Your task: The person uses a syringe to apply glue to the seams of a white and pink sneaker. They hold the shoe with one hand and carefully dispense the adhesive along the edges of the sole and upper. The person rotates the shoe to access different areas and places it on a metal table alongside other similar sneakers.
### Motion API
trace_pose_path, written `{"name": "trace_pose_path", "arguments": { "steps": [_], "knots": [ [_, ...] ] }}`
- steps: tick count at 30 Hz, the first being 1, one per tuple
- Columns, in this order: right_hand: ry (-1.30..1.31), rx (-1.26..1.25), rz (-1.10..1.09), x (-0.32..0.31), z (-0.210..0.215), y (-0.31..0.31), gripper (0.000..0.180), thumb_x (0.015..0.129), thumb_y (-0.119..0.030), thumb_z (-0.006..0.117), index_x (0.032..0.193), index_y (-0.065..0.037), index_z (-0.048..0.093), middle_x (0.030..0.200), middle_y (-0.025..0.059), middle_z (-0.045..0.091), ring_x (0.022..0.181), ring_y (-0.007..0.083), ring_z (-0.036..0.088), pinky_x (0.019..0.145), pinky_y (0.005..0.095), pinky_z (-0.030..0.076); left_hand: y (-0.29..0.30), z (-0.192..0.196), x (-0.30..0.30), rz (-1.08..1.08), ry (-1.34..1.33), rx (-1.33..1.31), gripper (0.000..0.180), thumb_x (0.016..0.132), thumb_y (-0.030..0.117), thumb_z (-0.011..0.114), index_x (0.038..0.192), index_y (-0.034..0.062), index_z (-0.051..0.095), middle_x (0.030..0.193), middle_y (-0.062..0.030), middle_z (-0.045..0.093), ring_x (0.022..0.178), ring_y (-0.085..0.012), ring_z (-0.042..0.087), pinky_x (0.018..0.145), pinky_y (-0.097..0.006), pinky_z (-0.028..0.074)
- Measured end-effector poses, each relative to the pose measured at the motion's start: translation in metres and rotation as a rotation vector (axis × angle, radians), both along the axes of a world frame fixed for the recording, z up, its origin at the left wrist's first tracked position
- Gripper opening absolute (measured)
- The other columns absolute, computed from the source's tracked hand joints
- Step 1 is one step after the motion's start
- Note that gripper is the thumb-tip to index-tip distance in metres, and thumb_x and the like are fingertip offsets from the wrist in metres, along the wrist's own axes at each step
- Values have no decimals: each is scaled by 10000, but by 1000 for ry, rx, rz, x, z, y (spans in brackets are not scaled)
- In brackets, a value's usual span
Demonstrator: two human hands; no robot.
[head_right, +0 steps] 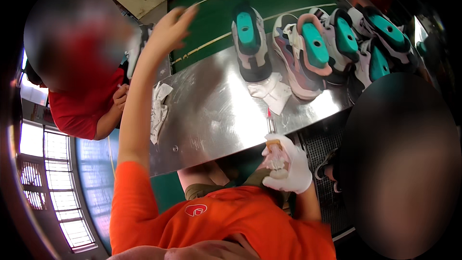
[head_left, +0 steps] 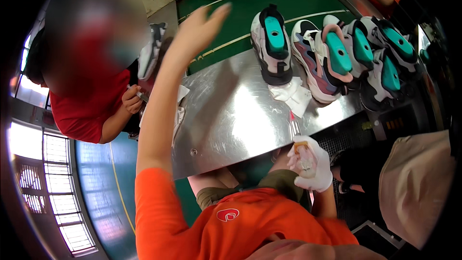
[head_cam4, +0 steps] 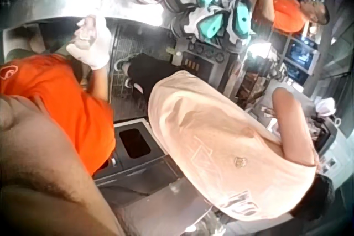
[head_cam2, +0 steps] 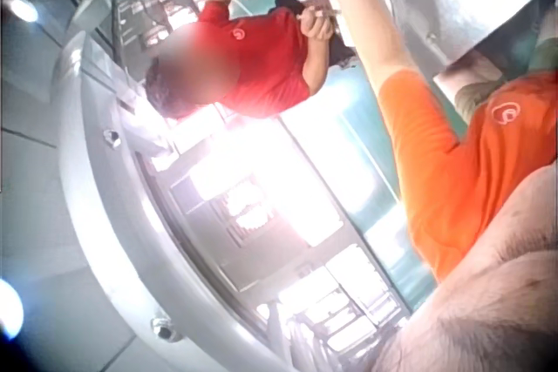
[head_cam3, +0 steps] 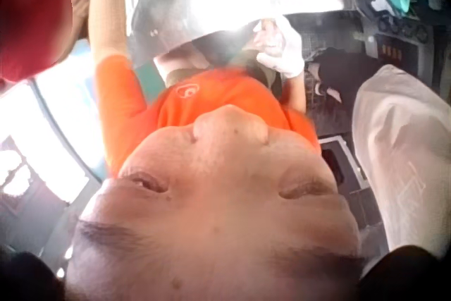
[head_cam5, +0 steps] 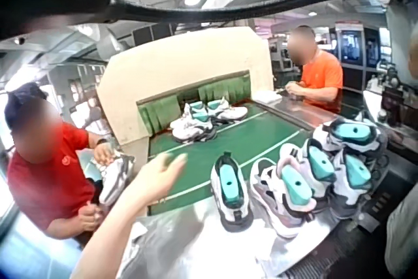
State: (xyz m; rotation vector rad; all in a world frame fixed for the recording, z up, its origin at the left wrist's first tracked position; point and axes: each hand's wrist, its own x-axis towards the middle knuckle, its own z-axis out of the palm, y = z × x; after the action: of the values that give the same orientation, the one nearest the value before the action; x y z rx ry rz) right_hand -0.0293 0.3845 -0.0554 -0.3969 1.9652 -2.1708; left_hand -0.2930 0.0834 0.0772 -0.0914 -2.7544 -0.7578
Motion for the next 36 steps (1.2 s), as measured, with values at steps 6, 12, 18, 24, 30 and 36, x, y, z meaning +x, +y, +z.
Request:
{"name": "trace_pose_path", "arguments": {
  "steps": [6, 12, 18, 24, 30, 36],
  "knots": [
    [28, 97, -107, -31, 15, -31, 748, 606, -87, 832, 1282, -49, 514, 905, 37, 605, 771, 83, 600, 690, 228, 495, 133, 13, -37, -47, -270, -285, 730, 620, 441, 809, 1102, -84, 650, 1125, -217, 664, 1010, -310, 667, 816, -422, 556],
    [9, 210, -31, -44, 39, -32, 593, 673, -124, 819, 1196, -27, 559, 948, 52, 634, 816, 88, 592, 723, 236, 492, 28, 31, 10, -131, -24, 48, 603, 666, 348, 818, 1099, -17, 612, 923, -167, 708, 798, -262, 694, 742, -312, 522],
    [127, 462, 33, -35, 72, -23, 695, 609, -185, 825, 1238, -69, 552, 942, 56, 638, 795, 123, 574, 732, 244, 488, -32, 40, 193, -486, 533, -250, 330, 801, 133, 674, 1118, 102, 588, 1097, -247, 616, 932, -394, 626, 774, -434, 521],
    [-37, 487, 61, -65, 55, -18, 712, 654, -142, 805, 1301, -33, 528, 1103, 65, 625, 976, 136, 581, 896, 270, 463, -55, -12, 314, -692, 385, -561, 224, 779, 173, 664, 977, 153, 561, 1155, -209, 607, 1033, -414, 620, 851, -486, 541],
    [-157, 494, 130, -74, 78, -33, 643, 692, -65, 703, 1301, 9, 510, 963, 37, 604, 814, 115, 602, 744, 240, 488, -76, -43, 331, -549, 362, -387, 226, 812, 85, 666, 1028, 93, 602, 1182, -145, 658, 1123, -330, 629, 880, -410, 557],
    [-370, 266, 291, -74, 122, -15, 740, 749, -321, 735, 1296, 91, 453, 836, 166, 636, 636, 231, 662, 549, 281, 543, -74, -43, 322, -458, 286, -377, 173, 803, 83, 649, 974, 100, 661, 1131, -180, 677, 1076, -352, 657, 869, -404, 566]
  ]
}}
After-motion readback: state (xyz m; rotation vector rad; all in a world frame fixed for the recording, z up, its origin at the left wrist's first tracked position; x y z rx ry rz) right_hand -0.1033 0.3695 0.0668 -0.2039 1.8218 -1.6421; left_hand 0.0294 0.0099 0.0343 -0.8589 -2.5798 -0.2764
